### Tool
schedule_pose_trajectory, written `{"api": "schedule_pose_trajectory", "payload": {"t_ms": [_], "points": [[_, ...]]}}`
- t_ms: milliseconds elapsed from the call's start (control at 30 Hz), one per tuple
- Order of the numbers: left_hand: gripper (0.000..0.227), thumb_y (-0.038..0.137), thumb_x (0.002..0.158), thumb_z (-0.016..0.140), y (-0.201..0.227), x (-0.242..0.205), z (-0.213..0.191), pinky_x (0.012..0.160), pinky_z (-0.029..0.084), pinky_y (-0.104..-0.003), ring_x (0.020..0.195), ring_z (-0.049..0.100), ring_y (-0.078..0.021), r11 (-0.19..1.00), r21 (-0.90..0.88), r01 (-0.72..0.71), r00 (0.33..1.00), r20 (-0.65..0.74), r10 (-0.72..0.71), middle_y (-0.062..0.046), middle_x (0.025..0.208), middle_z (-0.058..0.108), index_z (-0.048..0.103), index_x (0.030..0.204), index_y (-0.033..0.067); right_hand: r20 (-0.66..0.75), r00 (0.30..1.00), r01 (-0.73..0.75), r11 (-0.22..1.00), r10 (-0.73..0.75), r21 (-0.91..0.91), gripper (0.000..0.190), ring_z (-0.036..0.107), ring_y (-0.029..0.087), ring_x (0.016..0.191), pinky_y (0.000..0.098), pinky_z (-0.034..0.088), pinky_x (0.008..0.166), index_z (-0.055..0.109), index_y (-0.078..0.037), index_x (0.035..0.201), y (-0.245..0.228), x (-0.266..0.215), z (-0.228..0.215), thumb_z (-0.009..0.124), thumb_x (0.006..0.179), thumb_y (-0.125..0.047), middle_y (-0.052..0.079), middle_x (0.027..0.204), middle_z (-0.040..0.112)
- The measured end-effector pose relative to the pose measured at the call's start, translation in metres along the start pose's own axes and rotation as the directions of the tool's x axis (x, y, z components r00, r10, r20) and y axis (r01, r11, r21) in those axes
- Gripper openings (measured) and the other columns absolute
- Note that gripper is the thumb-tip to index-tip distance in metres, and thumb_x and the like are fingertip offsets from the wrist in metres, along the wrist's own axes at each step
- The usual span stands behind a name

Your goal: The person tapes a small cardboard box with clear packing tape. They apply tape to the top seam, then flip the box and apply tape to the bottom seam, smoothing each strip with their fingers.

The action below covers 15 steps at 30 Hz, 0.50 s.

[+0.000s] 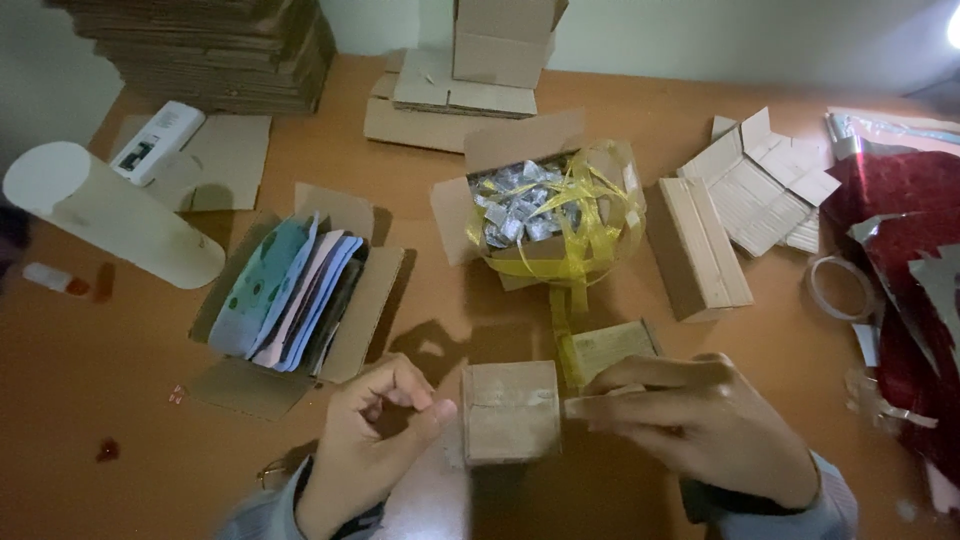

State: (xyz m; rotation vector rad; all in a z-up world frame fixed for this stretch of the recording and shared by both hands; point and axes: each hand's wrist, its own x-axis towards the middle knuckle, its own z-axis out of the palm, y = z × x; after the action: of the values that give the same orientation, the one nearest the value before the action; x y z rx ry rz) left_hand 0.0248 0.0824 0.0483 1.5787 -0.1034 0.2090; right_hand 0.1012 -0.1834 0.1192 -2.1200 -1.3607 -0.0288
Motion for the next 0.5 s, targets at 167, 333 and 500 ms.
{"api": "schedule_pose_trajectory", "payload": {"t_ms": [167, 333, 500], "points": [[0.023, 0.015, 0.078, 0.069, 0.0058, -0.0011, 0.0031, 0.050, 0.038, -0.022, 0.052, 0.045, -0.0088, 0.999, 0.039, 0.006, 1.000, -0.023, -0.005, 0.000, 0.058, 0.052, 0.054, 0.062, 0.0108, -0.022, 1.000, 0.003, 0.999, -0.002, 0.035, 0.016, 0.064, 0.008, 0.058, 0.0200, 0.051, 0.052, 0.071, -0.022, 0.092, 0.0031, 0.0005, 0.0022, 0.059, 0.083, -0.017, -0.005, 0.086, 0.067], [0.025, 0.017, 0.077, 0.070, 0.0008, 0.0011, 0.0051, 0.047, 0.038, -0.023, 0.049, 0.043, -0.0096, 1.000, 0.009, -0.011, 0.999, -0.053, 0.011, -0.001, 0.055, 0.051, 0.053, 0.060, 0.0114, 0.009, 1.000, -0.014, 0.999, 0.014, 0.031, 0.011, 0.069, 0.008, 0.063, 0.0221, 0.057, 0.058, 0.071, -0.017, 0.086, 0.0062, 0.0004, 0.0042, 0.061, 0.081, -0.016, -0.004, 0.089, 0.068], [0.026, 0.017, 0.078, 0.070, 0.0005, 0.0008, 0.0054, 0.047, 0.037, -0.022, 0.049, 0.041, -0.0085, 1.000, 0.020, -0.022, 0.999, -0.039, 0.022, 0.001, 0.054, 0.050, 0.052, 0.059, 0.0111, -0.009, 1.000, -0.022, 0.996, 0.023, 0.083, 0.010, 0.067, 0.010, 0.061, 0.0216, 0.052, 0.058, 0.071, -0.016, 0.087, 0.0009, 0.0051, 0.0025, 0.064, 0.080, -0.016, -0.005, 0.085, 0.069]]}}
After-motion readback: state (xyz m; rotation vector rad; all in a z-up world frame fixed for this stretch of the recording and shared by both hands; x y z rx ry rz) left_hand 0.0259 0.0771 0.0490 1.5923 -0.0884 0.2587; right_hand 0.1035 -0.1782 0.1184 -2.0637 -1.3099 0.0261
